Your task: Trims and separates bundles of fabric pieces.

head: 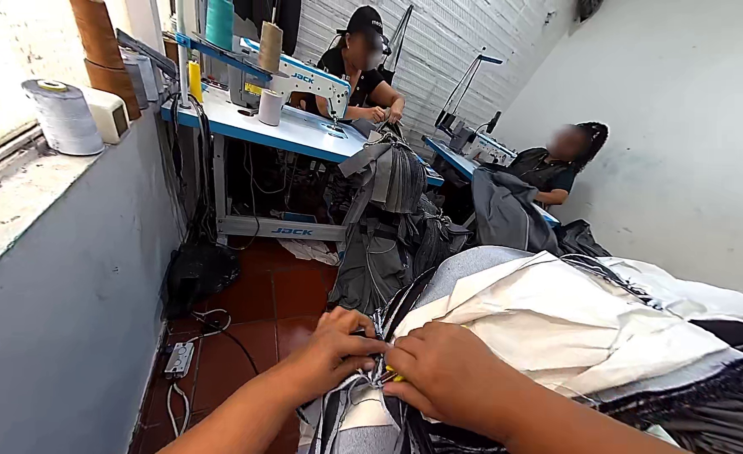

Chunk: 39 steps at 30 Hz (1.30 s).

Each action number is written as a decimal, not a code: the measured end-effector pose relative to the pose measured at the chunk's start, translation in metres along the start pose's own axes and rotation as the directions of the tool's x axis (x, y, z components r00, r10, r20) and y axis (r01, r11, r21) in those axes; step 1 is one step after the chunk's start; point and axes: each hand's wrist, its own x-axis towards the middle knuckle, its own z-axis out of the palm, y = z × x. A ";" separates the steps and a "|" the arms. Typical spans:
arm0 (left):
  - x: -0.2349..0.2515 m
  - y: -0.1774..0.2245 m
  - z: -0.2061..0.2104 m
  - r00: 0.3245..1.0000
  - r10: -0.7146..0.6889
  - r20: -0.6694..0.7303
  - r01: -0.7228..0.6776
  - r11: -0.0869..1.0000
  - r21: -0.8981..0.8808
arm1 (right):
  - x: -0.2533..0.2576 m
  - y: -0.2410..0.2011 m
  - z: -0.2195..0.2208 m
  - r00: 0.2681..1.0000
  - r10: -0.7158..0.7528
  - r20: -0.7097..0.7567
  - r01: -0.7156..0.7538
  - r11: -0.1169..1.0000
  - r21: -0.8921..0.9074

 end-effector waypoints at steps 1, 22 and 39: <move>0.003 0.001 0.002 1.000 0.013 0.014 -0.013 1.000 0.000 | -0.002 0.001 -0.001 0.999 -0.046 -0.027 0.043 0.995 -0.087; 0.056 0.016 -0.028 0.849 -0.141 0.509 0.224 0.969 -0.107 | 0.063 -0.020 -0.060 0.446 0.490 0.749 -0.743 0.669 0.004; 0.061 0.008 -0.026 0.839 -0.145 0.524 0.273 0.946 -0.175 | 0.034 -0.033 -0.040 0.678 0.452 0.580 -0.694 0.653 0.304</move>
